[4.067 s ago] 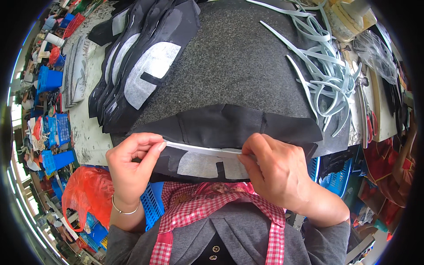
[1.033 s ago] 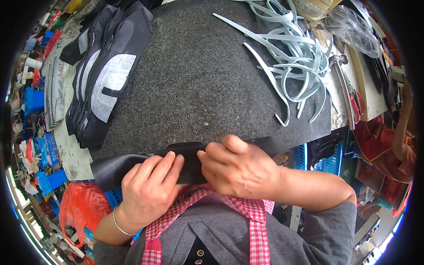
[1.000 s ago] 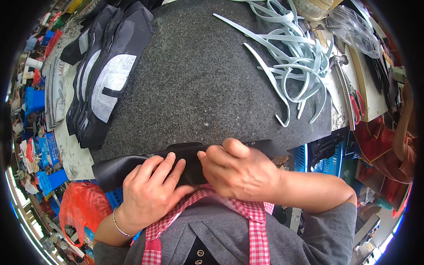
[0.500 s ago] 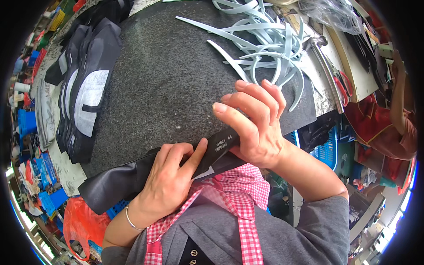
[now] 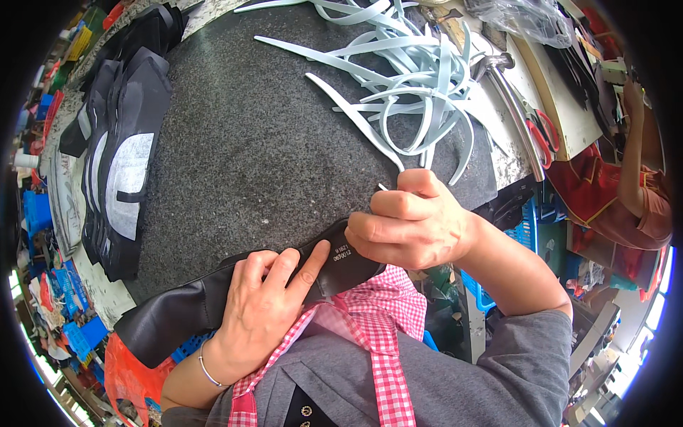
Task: The person places reinforcement strips onto black shoe pieces, folds the edges over the strips, and presses them down firmly by hand.
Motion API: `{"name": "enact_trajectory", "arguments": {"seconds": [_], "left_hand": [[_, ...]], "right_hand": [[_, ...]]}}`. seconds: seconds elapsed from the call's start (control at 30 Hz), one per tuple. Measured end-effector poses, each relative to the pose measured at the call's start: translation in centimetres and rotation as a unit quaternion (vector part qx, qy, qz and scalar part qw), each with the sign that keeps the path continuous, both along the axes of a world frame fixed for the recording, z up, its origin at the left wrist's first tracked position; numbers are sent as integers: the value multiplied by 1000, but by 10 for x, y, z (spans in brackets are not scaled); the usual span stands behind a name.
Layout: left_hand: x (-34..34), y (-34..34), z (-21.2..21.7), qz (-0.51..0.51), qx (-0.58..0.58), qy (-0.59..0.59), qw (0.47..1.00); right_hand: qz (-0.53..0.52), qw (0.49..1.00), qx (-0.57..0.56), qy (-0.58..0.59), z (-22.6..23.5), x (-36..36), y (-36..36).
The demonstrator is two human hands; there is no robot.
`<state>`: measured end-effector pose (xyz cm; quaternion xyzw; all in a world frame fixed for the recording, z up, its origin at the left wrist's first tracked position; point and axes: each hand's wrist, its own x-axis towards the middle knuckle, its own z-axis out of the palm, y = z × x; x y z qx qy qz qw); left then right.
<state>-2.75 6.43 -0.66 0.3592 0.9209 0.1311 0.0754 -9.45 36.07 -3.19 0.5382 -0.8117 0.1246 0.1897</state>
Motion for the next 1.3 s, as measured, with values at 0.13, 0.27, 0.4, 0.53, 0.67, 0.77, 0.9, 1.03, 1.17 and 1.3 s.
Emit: {"name": "enact_trajectory", "arguments": {"seconds": [0.13,0.27,0.4,0.53,0.67,0.77,0.9,1.03,1.17,1.3], "left_hand": [[-11,11,15,-4,-12,-57,998],[-14,17,12,8,-31,-60,998],[-8,-21,13,-47,4,-18,999],[8,-70,24,-41,41,11,998],[16,-68,5,6,136,85,987],[24,-41,-7,89,201,90,971],[44,-62,-22,140,271,59,951],[62,-126,2,85,156,164,970],[70,-168,-2,112,173,71,976],[63,-154,-5,128,272,-23,953]], "right_hand": [[12,998,65,2,7,4,12],[-99,988,116,-21,10,33,12],[-169,968,183,-42,13,56,23],[-212,954,171,-123,30,58,13],[-213,973,-51,-71,54,46,-59],[-58,897,-232,-371,56,35,-147],[-36,870,-184,-455,28,37,-193],[-35,907,-152,-391,12,55,-191],[-47,942,-111,-313,14,60,-195],[-55,956,-69,-280,19,61,-200]]}}
